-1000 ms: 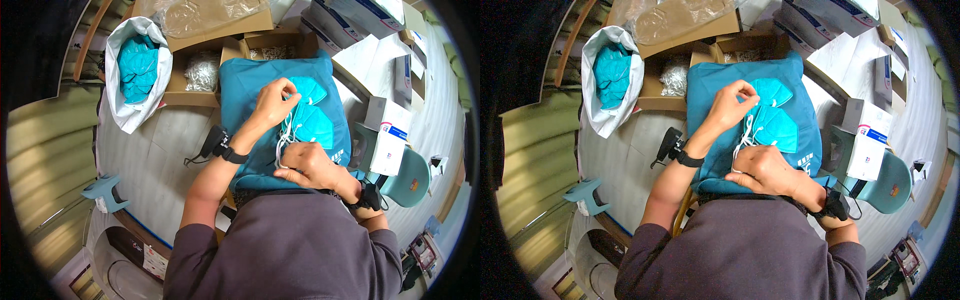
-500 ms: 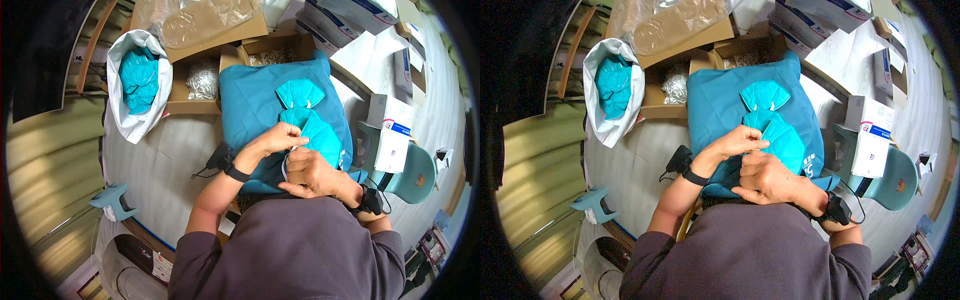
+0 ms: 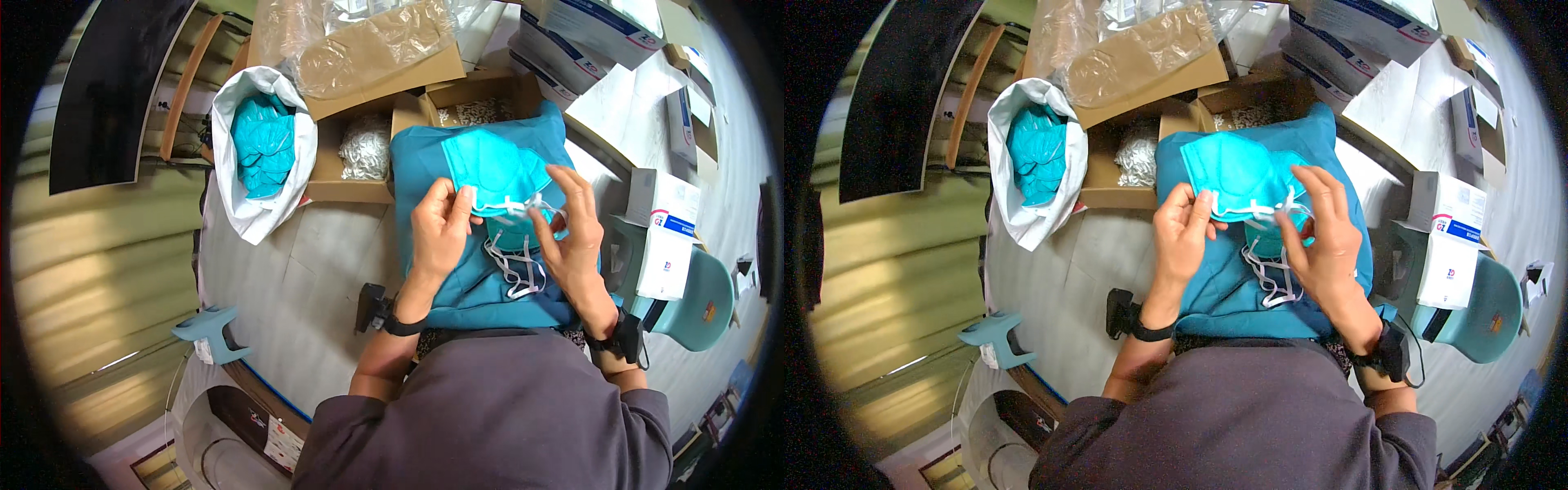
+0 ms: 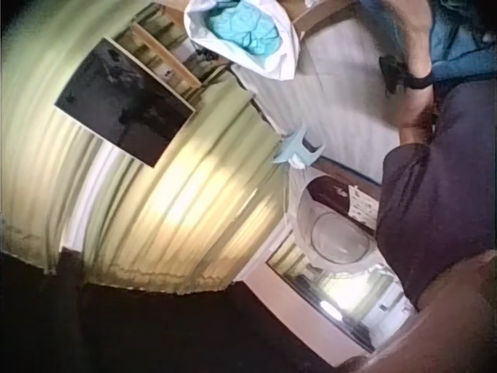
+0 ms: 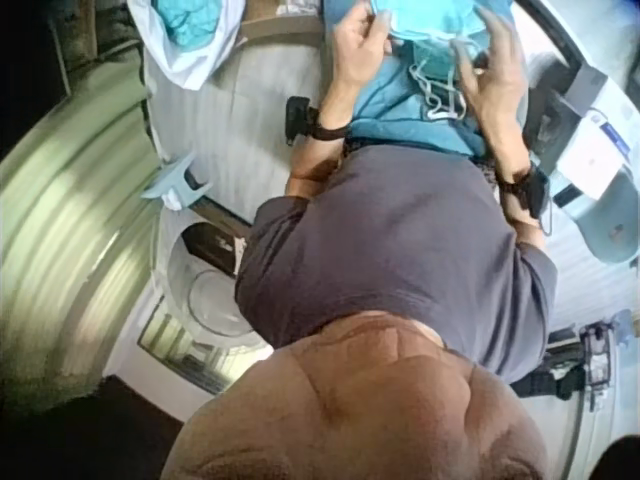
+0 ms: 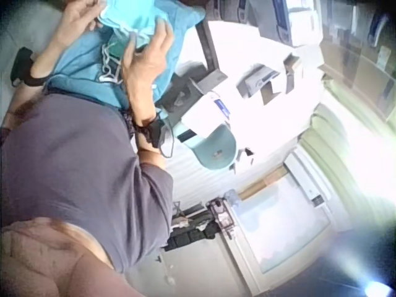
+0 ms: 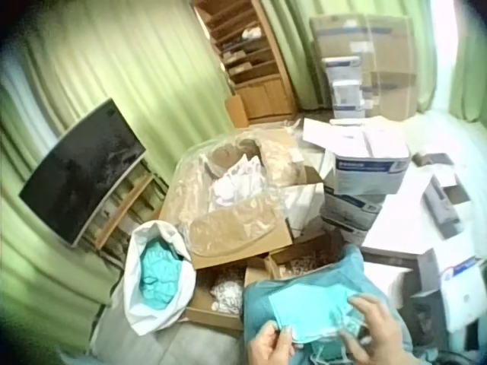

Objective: Sorting and inspecting green surgical masks and their packaging.

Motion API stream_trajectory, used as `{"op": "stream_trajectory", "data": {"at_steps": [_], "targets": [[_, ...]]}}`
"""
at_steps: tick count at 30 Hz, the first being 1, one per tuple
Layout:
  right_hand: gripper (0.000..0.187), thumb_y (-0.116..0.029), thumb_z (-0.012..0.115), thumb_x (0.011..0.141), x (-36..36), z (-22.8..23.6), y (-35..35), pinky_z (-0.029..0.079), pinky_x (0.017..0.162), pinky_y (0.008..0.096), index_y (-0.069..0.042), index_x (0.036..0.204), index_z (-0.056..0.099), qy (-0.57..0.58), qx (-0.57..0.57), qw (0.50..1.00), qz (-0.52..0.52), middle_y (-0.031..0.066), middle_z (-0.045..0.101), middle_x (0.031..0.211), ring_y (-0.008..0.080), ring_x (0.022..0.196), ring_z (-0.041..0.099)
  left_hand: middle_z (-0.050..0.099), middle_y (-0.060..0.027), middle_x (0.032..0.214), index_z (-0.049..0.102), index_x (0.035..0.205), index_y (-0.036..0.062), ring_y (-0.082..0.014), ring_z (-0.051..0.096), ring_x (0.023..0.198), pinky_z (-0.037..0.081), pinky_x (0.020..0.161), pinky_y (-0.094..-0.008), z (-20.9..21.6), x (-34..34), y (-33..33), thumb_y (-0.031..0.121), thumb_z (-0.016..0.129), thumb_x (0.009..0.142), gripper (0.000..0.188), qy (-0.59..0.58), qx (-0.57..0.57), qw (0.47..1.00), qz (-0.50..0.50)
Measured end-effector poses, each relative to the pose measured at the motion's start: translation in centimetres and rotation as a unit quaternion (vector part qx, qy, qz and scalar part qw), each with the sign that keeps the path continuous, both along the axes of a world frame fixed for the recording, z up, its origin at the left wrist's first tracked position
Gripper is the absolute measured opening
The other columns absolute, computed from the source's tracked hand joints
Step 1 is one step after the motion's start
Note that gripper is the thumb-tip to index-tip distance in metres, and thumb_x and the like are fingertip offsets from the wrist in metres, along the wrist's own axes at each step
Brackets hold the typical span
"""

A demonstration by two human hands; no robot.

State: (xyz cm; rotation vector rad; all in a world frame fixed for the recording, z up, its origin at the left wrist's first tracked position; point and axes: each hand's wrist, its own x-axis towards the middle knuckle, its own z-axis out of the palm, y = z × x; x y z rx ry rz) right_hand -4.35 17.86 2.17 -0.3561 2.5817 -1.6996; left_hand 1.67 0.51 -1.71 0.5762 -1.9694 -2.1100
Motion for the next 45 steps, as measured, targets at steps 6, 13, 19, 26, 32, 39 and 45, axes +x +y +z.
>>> {"op": "stream_trajectory", "data": {"at_steps": [6, 13, 19, 26, 32, 39, 45], "targets": [[0.023, -0.019, 0.078, 0.073, -0.1, -3.0, -1.1, 0.040, 0.076, 0.0344, -0.006, 0.085, 0.063, 0.080, 0.008, 0.978, 0.194, 0.0051, 0.062, 0.079, 0.0228, 0.075, 0.055, 0.057, -0.0001, 0.066, 0.052, 0.085, 0.0026, -0.0032, 0.049, 0.053, 0.040, 0.046, -0.0193, 0.4, 0.4, 2.8, 0.014, 0.056, 0.096, 0.017, -0.017, -0.093, 0.996, -0.005], [0.014, -0.011, 0.069, 0.085, -0.9, -3.3, -0.3, 0.044, 0.067, 0.0278, 0.000, 0.084, 0.060, -0.135, -0.112, 0.953, 0.246, 0.0037, 0.061, 0.075, 0.0106, 0.072, 0.052, 0.060, -0.0019, 0.078, 0.053, 0.090, 0.0029, -0.0041, 0.054, 0.062, 0.046, 0.052, -0.0193, -0.8, 0.9, 2.9, 0.023, 0.058, 0.096, 0.021, -0.017, 0.088, 0.995, -0.043], [0.011, -0.009, 0.067, 0.086, -0.7, -4.8, -0.9, 0.043, 0.059, 0.0244, 0.000, 0.083, 0.061, -0.267, -0.230, 0.929, 0.109, -0.0002, 0.059, 0.071, 0.0057, 0.066, 0.049, 0.058, -0.0004, 0.076, 0.055, 0.096, 0.0038, -0.0069, 0.056, 0.060, 0.045, 0.050, -0.0204, -1.6, 1.1, 3.5, 0.022, 0.050, 0.100, 0.019, -0.085, 0.077, 0.986, -0.119], [0.015, -0.013, 0.063, 0.088, -4.7, -10.8, -0.5, 0.036, 0.052, 0.0224, -0.004, 0.076, 0.061, -0.131, -0.191, 0.973, -0.020, -0.0033, 0.056, 0.067, 0.0050, 0.060, 0.046, 0.054, 0.0002, 0.070, 0.052, 0.090, 0.0030, -0.0043, 0.052, 0.054, 0.044, 0.048, -0.0208, -0.3, 0.9, 5.6, 0.017, 0.050, 0.099, 0.017, -0.013, -0.040, 0.996, -0.079], [0.016, -0.020, 0.064, 0.091, -6.4, -5.0, 0.8, 0.038, 0.057, 0.0207, -0.005, 0.089, 0.063, -0.197, -0.210, 0.951, 0.113, -0.0035, 0.059, 0.078, 0.0041, 0.064, 0.048, 0.055, -0.0027, 0.059, 0.044, 0.078, 0.0033, -0.0067, 0.054, 0.051, 0.043, 0.046, -0.0236, 0.6, 1.7, 3.4, 0.015, 0.051, 0.098, 0.024, 0.007, -0.062, 0.998, 0.018], [0.017, -0.005, 0.075, 0.079, -1.6, -5.1, -0.2, 0.042, 0.060, 0.0205, -0.001, 0.088, 0.062, -0.219, -0.162, 0.928, 0.254, -0.0019, 0.060, 0.080, 0.0038, 0.071, 0.051, 0.059, -0.0020, 0.073, 0.049, 0.087, 0.0022, -0.0044, 0.053, 0.063, 0.044, 0.054, -0.0225, 0.0, 0.7, 2.9, 0.017, 0.057, 0.096, 0.019, 0.029, -0.063, 0.997, 0.046], [0.014, -0.006, 0.073, 0.081, -1.6, -5.1, -0.8, 0.039, 0.058, 0.0199, 0.000, 0.079, 0.060, -0.160, -0.138, 0.942, 0.262, 0.0003, 0.059, 0.076, 0.0025, 0.067, 0.048, 0.059, -0.0019, 0.081, 0.051, 0.093, 0.0002, -0.0058, 0.052, 0.073, 0.044, 0.061, -0.0226, -0.9, 0.8, 3.0, 0.009, 0.066, 0.089, 0.018, 0.008, 0.040, 0.996, 0.074]]}}
